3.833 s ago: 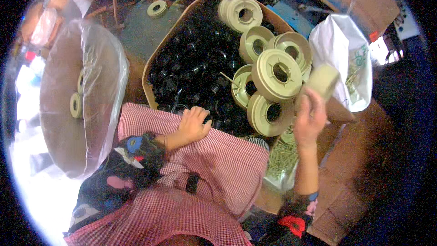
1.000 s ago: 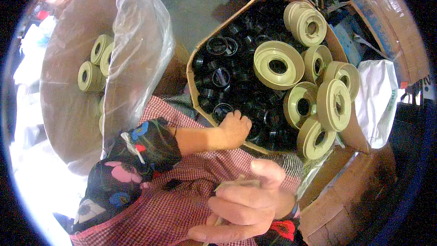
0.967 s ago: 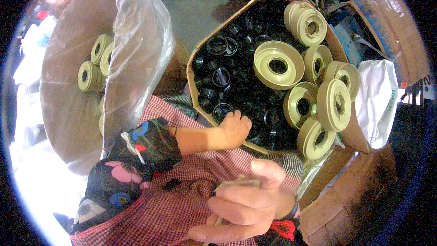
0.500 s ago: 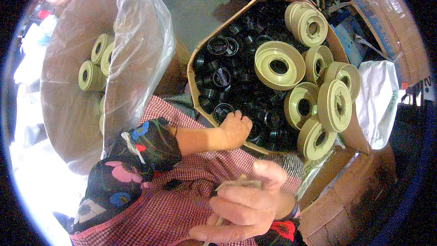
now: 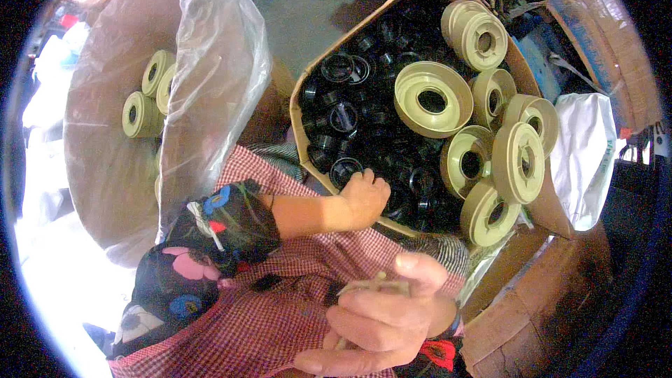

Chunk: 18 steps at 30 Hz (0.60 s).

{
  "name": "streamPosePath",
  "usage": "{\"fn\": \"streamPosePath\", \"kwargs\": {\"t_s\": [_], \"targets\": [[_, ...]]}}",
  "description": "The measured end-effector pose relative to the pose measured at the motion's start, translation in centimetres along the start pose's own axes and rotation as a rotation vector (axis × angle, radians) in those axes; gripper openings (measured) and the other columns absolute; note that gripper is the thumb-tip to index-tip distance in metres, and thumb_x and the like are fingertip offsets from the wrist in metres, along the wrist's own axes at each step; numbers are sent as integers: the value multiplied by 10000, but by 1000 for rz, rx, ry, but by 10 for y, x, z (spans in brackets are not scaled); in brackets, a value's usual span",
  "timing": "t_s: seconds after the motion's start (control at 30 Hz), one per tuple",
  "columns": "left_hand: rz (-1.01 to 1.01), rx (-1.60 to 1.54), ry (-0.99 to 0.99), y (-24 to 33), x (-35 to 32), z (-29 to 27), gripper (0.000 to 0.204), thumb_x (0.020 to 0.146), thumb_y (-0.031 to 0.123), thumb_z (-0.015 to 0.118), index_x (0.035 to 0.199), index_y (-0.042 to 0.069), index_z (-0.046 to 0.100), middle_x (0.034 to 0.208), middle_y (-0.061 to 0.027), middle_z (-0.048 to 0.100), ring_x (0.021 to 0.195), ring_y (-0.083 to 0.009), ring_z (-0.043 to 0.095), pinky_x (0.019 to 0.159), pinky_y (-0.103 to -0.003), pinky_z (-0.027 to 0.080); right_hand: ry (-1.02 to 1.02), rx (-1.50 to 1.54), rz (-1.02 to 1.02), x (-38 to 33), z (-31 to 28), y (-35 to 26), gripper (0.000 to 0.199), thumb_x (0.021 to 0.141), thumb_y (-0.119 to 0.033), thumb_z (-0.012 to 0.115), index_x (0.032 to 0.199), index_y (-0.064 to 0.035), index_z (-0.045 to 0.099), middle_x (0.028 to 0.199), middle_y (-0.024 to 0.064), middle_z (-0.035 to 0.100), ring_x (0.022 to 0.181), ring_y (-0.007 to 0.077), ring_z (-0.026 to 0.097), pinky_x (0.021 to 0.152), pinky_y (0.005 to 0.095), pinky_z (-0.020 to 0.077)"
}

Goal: The person assembles plastic components by hand, inserting black circular inserts into beige ring-shaped housings and placing the completed units into a large bag.

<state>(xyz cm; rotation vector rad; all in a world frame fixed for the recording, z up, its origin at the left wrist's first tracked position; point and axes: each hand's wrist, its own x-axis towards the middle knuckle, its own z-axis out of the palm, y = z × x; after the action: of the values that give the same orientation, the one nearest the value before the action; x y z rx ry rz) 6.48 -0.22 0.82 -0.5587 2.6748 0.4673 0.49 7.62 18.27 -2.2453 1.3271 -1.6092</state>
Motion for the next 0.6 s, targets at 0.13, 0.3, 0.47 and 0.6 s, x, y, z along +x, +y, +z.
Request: {"fn": "streamPosePath", "kwargs": {"t_s": [0.13,0.3,0.47,0.6], "targets": [[-5,7,-34,1,4,1,400,769,200,575,1090,-37,549,999,-146,570,936,-299,516,711,-375,444,25,12,68,1,5,-5,317,832,-231,632,1044,-466,603,757,-150,586,718,63,537,947,544,257],[0,4,-11,1,2,1,387,774,200,570,1086,-29,556,1000,-142,570,941,-302,516,704,-373,442,-24,38,-18,3,3,5,331,819,-193,634,1012,-460,610,750,-146,580,714,69,537,942,541,254],[6,21,45,0,-1,1,387,769,199,569,1078,-33,560,986,-143,569,925,-301,513,691,-365,433,-13,24,50,4,3,-3,344,811,-187,635,1014,-462,608,742,-146,573,721,72,536,937,533,258],[22,38,-1,0,-2,-2,386,763,200,573,1068,-38,563,977,-147,569,919,-302,511,685,-360,430,-11,14,56,5,2,-3,321,822,-235,638,1034,-475,603,756,-154,576,735,65,532,930,530,258]]}}
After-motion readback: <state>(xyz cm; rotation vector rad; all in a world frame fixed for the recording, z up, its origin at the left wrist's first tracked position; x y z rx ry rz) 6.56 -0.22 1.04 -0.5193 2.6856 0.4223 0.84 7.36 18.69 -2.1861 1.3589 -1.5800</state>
